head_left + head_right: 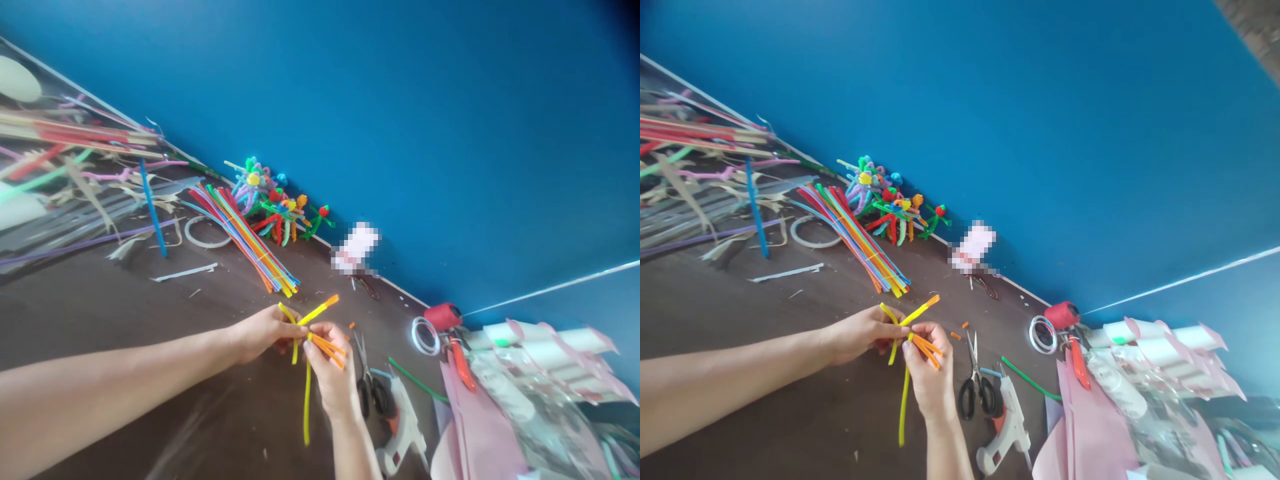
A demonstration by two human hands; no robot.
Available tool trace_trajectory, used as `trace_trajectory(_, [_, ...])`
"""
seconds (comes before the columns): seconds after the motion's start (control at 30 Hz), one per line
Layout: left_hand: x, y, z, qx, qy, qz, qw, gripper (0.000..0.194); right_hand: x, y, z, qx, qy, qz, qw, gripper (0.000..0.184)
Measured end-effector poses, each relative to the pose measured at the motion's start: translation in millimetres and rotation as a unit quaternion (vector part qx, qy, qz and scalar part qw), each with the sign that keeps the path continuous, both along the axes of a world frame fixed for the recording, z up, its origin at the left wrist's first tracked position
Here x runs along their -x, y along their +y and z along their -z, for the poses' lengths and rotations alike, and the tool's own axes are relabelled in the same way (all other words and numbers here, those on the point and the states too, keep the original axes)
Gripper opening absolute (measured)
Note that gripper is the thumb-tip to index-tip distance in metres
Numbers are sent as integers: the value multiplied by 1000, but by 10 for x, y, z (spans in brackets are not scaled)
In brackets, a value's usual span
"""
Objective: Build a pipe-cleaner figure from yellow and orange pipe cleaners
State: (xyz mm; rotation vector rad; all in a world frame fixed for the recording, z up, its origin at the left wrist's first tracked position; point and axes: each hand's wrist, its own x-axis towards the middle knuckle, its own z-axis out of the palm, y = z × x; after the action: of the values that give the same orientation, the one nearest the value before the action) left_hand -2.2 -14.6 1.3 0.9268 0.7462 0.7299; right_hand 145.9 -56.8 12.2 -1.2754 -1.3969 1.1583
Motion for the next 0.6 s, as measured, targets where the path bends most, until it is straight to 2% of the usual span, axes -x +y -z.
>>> trace_trajectory(0.17, [55, 64, 6, 63, -27, 35, 997, 19, -7, 13, -56, 4, -49, -20, 999, 14])
trace_trajectory(0.3, [83, 91, -8, 79, -23, 62, 995, 17, -21, 2, -111, -53, -145, -28, 988, 12])
trace_trajectory(0.47, [84, 88, -33, 89, -13, 53, 995, 17, -32, -7, -175, -191, -257, -17, 947, 13])
trace_trajectory(0.6, [73, 73, -47, 85, -14, 32, 996, 20, -43, -11, -194, -259, -361, 33, 895, 16])
